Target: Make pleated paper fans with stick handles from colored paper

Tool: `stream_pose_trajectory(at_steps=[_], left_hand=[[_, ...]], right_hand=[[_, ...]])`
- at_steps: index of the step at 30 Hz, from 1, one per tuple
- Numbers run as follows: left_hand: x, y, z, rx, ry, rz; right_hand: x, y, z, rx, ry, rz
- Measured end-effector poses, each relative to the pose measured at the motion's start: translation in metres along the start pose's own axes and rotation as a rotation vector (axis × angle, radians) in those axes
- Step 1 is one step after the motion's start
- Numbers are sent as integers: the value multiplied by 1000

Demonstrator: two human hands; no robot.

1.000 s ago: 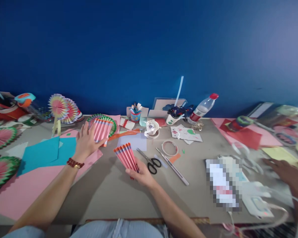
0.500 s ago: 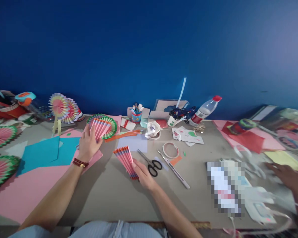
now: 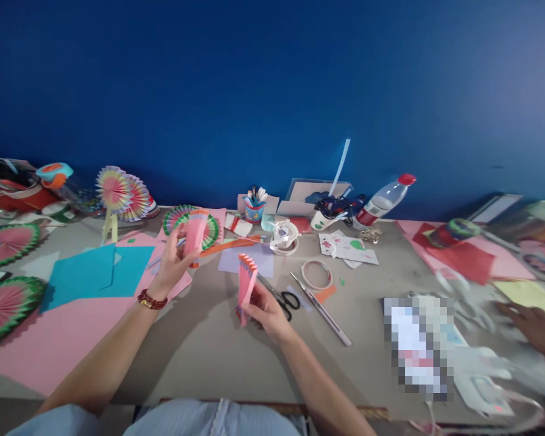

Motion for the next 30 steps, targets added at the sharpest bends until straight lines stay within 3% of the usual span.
stream_pose_trajectory(at_steps=[2,5,13,20,24,27,30], left_hand=[[20,-7,-4,-155,-233,-200],[43,-20,-6,-288,-382,-349],[93,-44,-15,-410,-483,-691],[96,-48,-31,-533,-510,-678],[100,-50,-29,-546,-599,-701],[106,-53,-27,-534,-628,-687],[116,-64,-24,-534,-594,-730]], right_hand=[[-4,0,0,28,26,54],[-9,-1,1,84,71,115],[-14,0,6,72,192,168],[-19,-1,8,86,190,218],[-19,-1,8,89,220,245],[-19,2,-7,12,295,244],[-35,5,-33,-134,406,333]])
Point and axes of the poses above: each hand's wrist, its own y-axis towards the middle knuckle, its own x-axis out of the palm, z = x × y, the point moved 9 cm from there along y, towards the middle knuckle, and after that the axes turned 15 degrees about -x, right-handed, at the moved point
